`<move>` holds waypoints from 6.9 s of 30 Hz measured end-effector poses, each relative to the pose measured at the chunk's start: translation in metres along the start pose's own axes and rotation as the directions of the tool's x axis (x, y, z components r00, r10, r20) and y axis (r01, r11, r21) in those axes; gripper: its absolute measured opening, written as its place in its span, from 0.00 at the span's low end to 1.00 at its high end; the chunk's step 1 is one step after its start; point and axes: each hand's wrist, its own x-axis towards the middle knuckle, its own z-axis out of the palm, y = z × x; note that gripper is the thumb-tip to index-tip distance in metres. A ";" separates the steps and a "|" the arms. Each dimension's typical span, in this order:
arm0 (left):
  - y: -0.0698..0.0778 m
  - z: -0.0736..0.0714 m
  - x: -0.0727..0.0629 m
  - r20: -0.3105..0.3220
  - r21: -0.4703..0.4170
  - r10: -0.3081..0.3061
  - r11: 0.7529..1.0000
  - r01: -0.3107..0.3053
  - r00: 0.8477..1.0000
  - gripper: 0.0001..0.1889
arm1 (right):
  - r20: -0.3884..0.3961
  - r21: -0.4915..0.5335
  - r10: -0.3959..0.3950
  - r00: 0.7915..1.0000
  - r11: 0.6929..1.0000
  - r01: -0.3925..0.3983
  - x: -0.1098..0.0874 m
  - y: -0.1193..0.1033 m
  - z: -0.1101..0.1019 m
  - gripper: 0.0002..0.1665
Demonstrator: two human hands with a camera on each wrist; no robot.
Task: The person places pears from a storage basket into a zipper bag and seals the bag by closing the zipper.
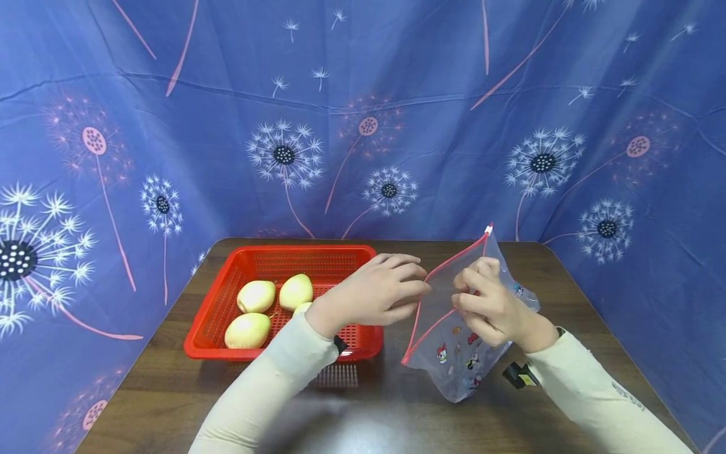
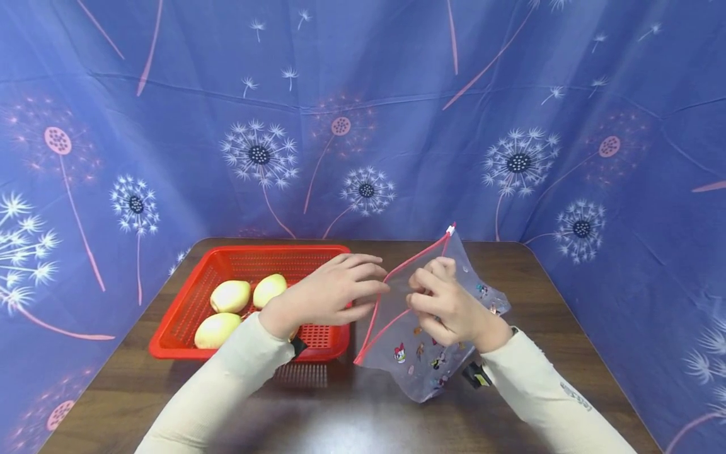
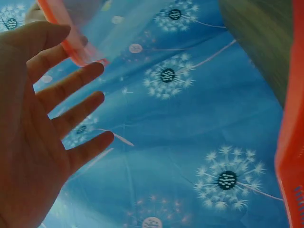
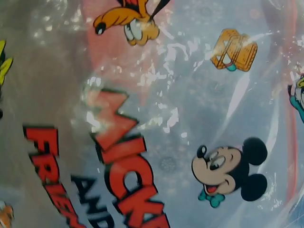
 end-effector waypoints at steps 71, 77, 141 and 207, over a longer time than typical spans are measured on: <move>-0.007 0.047 -0.063 -0.126 0.122 -0.189 0.971 0.204 0.974 0.08 | 0.198 -0.237 0.448 0.872 0.885 -0.401 -0.027 -0.010 -0.028 0.30; -0.006 0.042 -0.066 -0.005 0.105 -0.177 0.979 0.177 0.984 0.15 | 0.204 -0.273 0.413 0.888 0.895 -0.354 -0.030 -0.009 -0.021 0.28; -0.131 0.068 -0.152 0.649 0.155 -0.503 0.822 0.549 0.571 0.43 | 0.168 -0.320 0.418 0.893 0.880 -0.352 -0.042 -0.011 -0.017 0.19; 0.005 0.055 -0.016 0.182 -0.060 -0.135 0.987 0.148 0.974 0.42 | 0.132 -0.295 0.408 0.903 0.886 -0.358 -0.023 -0.016 -0.008 0.25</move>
